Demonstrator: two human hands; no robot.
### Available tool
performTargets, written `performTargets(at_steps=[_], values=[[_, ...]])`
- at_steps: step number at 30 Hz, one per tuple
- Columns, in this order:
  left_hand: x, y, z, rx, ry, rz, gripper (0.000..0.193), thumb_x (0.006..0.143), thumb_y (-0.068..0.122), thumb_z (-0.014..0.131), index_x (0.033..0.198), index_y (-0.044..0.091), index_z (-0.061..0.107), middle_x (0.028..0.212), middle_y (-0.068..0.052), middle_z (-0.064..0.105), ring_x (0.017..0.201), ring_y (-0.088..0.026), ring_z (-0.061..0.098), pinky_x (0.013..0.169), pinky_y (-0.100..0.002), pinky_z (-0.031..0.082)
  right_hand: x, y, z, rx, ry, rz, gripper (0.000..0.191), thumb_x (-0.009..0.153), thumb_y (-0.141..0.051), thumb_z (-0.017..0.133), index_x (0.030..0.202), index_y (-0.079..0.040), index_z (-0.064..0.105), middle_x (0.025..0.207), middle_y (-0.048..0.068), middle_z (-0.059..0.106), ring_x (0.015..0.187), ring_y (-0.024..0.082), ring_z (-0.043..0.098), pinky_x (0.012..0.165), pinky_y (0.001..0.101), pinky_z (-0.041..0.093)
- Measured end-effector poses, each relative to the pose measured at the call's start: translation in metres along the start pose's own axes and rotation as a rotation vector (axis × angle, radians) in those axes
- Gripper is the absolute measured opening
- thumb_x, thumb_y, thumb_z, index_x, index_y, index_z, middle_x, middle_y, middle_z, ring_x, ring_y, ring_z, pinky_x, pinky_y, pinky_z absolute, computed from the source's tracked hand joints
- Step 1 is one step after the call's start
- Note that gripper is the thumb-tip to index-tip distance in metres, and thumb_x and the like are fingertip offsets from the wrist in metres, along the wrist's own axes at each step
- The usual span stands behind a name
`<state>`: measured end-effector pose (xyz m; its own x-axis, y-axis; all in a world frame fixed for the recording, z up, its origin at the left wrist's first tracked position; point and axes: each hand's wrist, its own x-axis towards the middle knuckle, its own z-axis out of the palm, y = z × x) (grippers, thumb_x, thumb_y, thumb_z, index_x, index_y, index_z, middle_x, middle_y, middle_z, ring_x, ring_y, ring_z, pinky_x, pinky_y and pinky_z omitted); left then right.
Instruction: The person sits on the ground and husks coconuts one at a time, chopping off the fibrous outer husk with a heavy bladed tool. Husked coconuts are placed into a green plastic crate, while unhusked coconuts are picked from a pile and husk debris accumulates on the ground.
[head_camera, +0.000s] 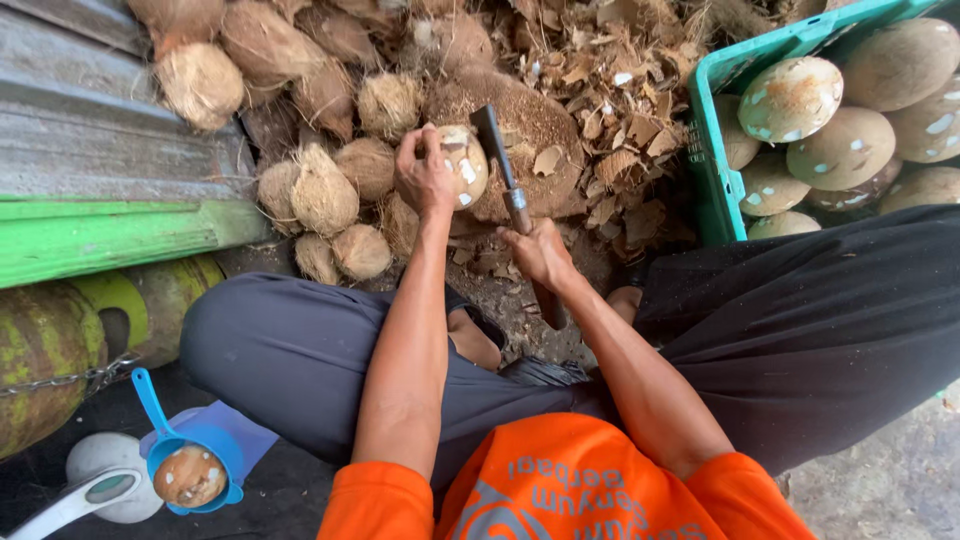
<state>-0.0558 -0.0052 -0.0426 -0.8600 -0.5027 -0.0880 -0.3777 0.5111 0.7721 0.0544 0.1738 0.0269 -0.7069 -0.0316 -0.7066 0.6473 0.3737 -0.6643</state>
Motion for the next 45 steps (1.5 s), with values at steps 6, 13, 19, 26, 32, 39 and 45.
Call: performTargets(at_steps=[6, 13, 19, 26, 32, 39, 45], values=[[-0.016, 0.014, -0.008, -0.039, 0.054, 0.0, 0.085, 0.078, 0.08, 0.058, 0.137, 0.019, 0.049, 0.123, -0.012, 0.058, 0.103, -0.03, 0.062, 0.073, -0.048, 0.053, 0.0, 0.012, 0.002, -0.029, 0.105, -0.133, 0.039, 0.096, -0.034, 0.07, 0.075, -0.003, 0.061, 0.059, 0.008, 0.057, 0.052, 0.017, 0.053, 0.051, 0.0407, 0.045], [-0.054, 0.016, 0.002, 0.089, 0.147, 0.168, 0.085, 0.072, 0.068, 0.08, 0.134, 0.016, 0.054, 0.131, -0.015, 0.058, 0.121, -0.033, 0.058, 0.093, -0.054, 0.051, -0.013, 0.012, -0.015, -0.067, 0.022, -0.106, 0.042, 0.096, -0.034, 0.073, 0.071, -0.003, 0.057, 0.06, 0.007, 0.058, 0.049, 0.015, 0.052, 0.048, 0.0368, 0.045], [-0.038, 0.006, 0.003, 0.103, 0.081, 0.139, 0.077, 0.073, 0.063, 0.079, 0.13, 0.016, 0.058, 0.129, -0.012, 0.062, 0.119, -0.031, 0.061, 0.093, -0.052, 0.052, -0.003, 0.006, -0.037, 0.088, -0.172, 0.009, 0.03, 0.095, -0.027, 0.07, 0.076, -0.007, 0.059, 0.055, 0.005, 0.055, 0.044, 0.019, 0.05, 0.041, 0.0364, 0.043], [-0.04, 0.013, -0.001, 0.015, 0.115, 0.247, 0.079, 0.083, 0.069, 0.076, 0.135, 0.013, 0.055, 0.132, -0.016, 0.061, 0.119, -0.034, 0.059, 0.092, -0.052, 0.052, -0.013, -0.008, -0.036, 0.073, -0.124, 0.009, 0.034, 0.095, -0.032, 0.074, 0.08, -0.006, 0.06, 0.059, 0.001, 0.06, 0.047, 0.014, 0.059, 0.045, 0.0301, 0.053], [-0.044, 0.016, 0.004, 0.038, 0.138, 0.186, 0.059, 0.096, 0.065, 0.054, 0.129, 0.016, 0.06, 0.124, -0.012, 0.061, 0.11, -0.029, 0.066, 0.084, -0.044, 0.055, -0.039, -0.031, -0.032, -0.058, 0.051, -0.107, 0.038, 0.097, -0.034, 0.072, 0.08, -0.002, 0.059, 0.056, 0.003, 0.057, 0.049, 0.015, 0.055, 0.044, 0.0305, 0.043], [-0.04, 0.001, 0.01, -0.037, 0.102, 0.306, 0.05, 0.106, 0.057, 0.045, 0.129, 0.017, 0.063, 0.127, -0.011, 0.063, 0.117, -0.028, 0.064, 0.098, -0.044, 0.053, -0.037, -0.031, -0.039, 0.456, 0.161, -0.463, 0.028, 0.1, -0.029, 0.068, 0.082, -0.008, 0.06, 0.063, 0.001, 0.055, 0.051, 0.011, 0.05, 0.044, 0.0284, 0.041], [-0.037, 0.002, 0.01, -0.007, 0.062, 0.22, 0.052, 0.103, 0.057, 0.043, 0.128, 0.016, 0.063, 0.126, -0.011, 0.063, 0.114, -0.028, 0.063, 0.091, -0.043, 0.053, -0.012, 0.001, -0.027, -0.064, -0.009, -0.022, 0.026, 0.094, -0.026, 0.066, 0.077, -0.008, 0.06, 0.062, 0.005, 0.057, 0.05, 0.016, 0.055, 0.045, 0.0353, 0.048]])
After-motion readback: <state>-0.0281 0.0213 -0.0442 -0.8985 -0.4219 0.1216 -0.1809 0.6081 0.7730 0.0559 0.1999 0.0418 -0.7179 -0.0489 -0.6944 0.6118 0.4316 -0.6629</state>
